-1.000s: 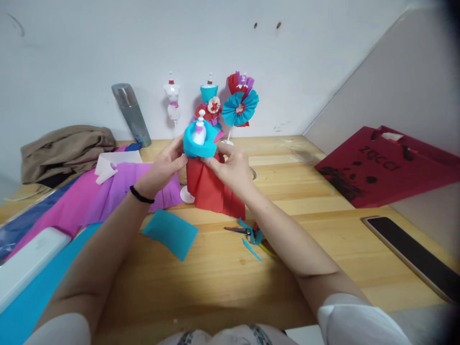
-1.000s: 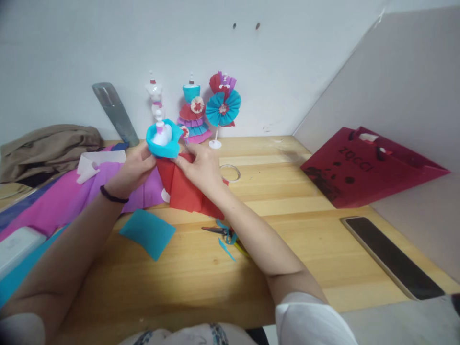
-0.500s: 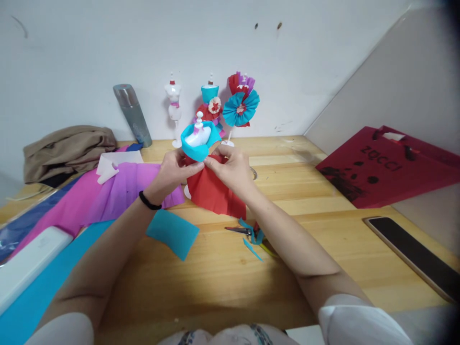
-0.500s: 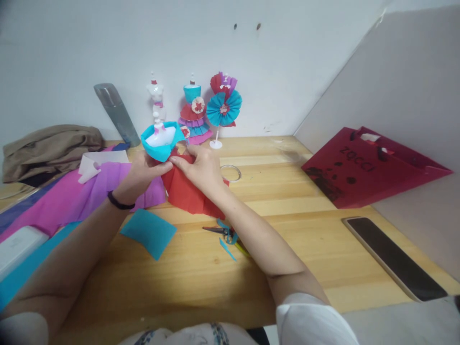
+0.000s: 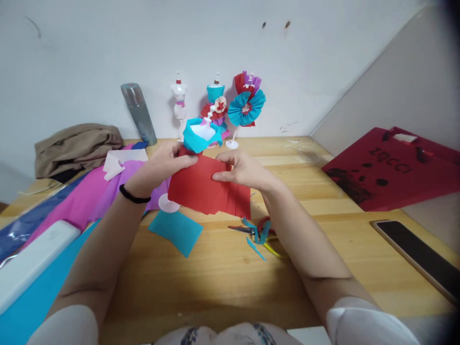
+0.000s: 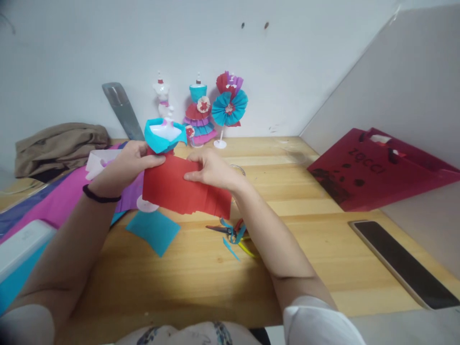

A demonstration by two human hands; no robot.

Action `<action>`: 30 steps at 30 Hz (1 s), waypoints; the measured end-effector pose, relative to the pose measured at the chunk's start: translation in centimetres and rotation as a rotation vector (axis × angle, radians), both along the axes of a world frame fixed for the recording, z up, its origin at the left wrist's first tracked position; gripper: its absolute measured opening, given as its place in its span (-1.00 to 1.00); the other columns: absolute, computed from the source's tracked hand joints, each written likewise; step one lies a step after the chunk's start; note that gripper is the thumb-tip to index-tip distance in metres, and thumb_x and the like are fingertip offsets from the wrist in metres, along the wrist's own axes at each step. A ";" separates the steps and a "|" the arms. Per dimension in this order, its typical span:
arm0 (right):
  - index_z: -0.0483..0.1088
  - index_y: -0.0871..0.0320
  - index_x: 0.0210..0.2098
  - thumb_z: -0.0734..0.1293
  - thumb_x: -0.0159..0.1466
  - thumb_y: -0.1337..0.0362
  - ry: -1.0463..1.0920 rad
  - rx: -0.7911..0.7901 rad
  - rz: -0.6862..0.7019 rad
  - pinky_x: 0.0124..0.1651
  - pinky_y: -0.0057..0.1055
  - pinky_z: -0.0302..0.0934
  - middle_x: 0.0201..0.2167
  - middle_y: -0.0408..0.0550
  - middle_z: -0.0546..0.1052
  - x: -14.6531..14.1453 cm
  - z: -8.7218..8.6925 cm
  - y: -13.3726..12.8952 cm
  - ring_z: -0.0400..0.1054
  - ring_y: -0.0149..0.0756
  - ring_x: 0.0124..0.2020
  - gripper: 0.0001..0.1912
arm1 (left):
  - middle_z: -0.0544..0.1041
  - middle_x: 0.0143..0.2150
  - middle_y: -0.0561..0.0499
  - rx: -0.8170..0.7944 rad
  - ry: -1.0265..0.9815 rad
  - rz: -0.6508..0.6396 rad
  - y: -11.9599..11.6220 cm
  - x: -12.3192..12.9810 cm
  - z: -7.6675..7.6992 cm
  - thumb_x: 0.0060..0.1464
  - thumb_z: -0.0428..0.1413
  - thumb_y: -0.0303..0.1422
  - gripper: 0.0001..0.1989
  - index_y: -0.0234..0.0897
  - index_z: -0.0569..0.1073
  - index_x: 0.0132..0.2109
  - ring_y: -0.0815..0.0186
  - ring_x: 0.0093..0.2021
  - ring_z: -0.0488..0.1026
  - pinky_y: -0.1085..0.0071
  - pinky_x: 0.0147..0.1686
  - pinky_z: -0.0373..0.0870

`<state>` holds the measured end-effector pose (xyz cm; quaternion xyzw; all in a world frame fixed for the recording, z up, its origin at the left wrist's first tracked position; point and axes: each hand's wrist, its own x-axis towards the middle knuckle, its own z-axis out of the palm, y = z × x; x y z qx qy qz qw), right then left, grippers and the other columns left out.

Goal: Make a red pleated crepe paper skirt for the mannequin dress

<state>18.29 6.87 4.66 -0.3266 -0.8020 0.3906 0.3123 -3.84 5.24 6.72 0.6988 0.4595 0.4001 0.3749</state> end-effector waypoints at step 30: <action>0.50 0.08 -0.36 0.45 0.11 0.15 0.187 0.075 -0.348 -0.15 -0.15 0.41 -0.34 -0.07 0.61 1.6 1.4 -2.4 0.49 -0.18 -0.30 -0.84 | 0.53 -0.52 0.06 -0.581 -0.705 0.062 3.6 -1.5 -2.0 -0.07 0.20 -0.47 -0.96 -0.33 0.49 -0.44 0.44 -0.54 0.43 0.49 -0.44 0.40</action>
